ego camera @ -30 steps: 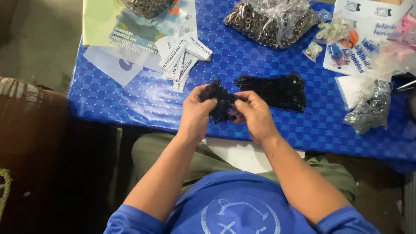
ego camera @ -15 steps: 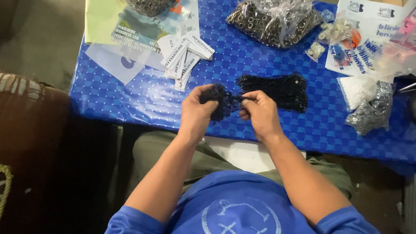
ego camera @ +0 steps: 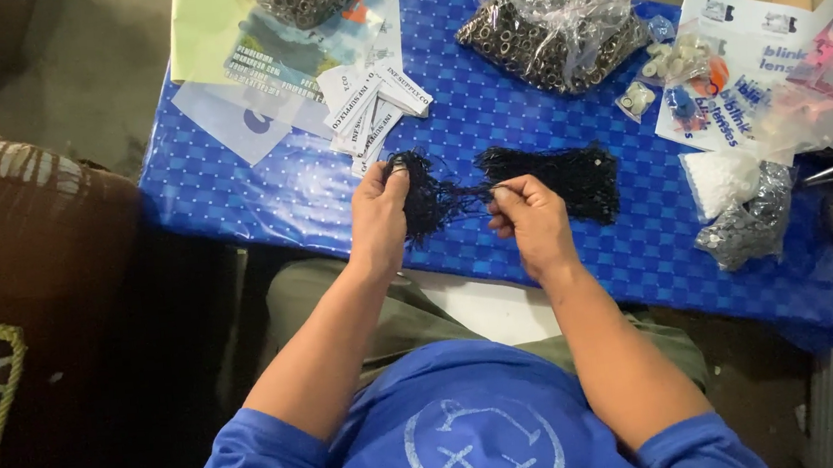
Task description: Sorting and grouping small black elastic loops on a table in a production environment
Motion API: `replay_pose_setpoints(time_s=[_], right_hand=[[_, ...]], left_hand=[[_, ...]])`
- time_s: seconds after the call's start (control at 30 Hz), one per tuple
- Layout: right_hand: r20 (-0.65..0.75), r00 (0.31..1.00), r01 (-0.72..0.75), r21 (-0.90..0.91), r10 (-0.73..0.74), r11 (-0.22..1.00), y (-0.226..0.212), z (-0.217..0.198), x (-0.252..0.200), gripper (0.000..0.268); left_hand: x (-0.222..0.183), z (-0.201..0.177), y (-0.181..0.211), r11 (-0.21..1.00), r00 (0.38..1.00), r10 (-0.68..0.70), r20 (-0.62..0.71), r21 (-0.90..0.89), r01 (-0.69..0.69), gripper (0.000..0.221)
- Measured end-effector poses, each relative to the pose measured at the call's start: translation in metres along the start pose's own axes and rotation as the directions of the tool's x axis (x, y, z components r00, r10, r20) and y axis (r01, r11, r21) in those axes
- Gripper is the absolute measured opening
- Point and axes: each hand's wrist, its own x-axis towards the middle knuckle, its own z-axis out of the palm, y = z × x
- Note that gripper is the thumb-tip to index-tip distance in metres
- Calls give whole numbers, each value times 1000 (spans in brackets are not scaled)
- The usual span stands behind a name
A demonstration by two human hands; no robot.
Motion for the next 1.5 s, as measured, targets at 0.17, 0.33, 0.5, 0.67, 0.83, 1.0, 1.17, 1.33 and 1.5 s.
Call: replay_pose_setpoints(time_s=[0.17,0.33,0.5,0.67,0.83,1.0,1.17,1.33,1.5], right_hand=[[169,985,-25,47,16,999,-43,17,-19,24],[311,949,46,34,-55,998,-44,21,-7,43],[376,911,266,-216,-171,940,-59,20,-8,39],[171,963,236,-153,-210,960,-46,10,2,28],[58,994,81,206,-94,975,-20,8,2,27],[120,982,134,91,-144,987,22,19,13,27],[226,895,443,-372,-384,816,113,34,37,22],[590,751,629,-775,-298,51,134,42,20,40],[599,569,651,-747,-564,-136,117,40,13,25]], left_hand=[[-12,15,11,999,997,-6,72,36,3,17],[-31,34,25,978,957,-41,286,209,-21,62],[-8,29,14,723,889,-68,453,636,-269,65],[-21,44,29,676,934,-112,340,715,-179,34],[-21,45,46,779,963,-63,261,616,-116,22],[-20,53,62,971,951,30,308,215,-101,14],[-18,51,68,978,974,115,198,151,-146,14],[-7,30,60,975,984,127,126,166,-147,12],[0,16,46,983,996,69,57,166,-78,12]])
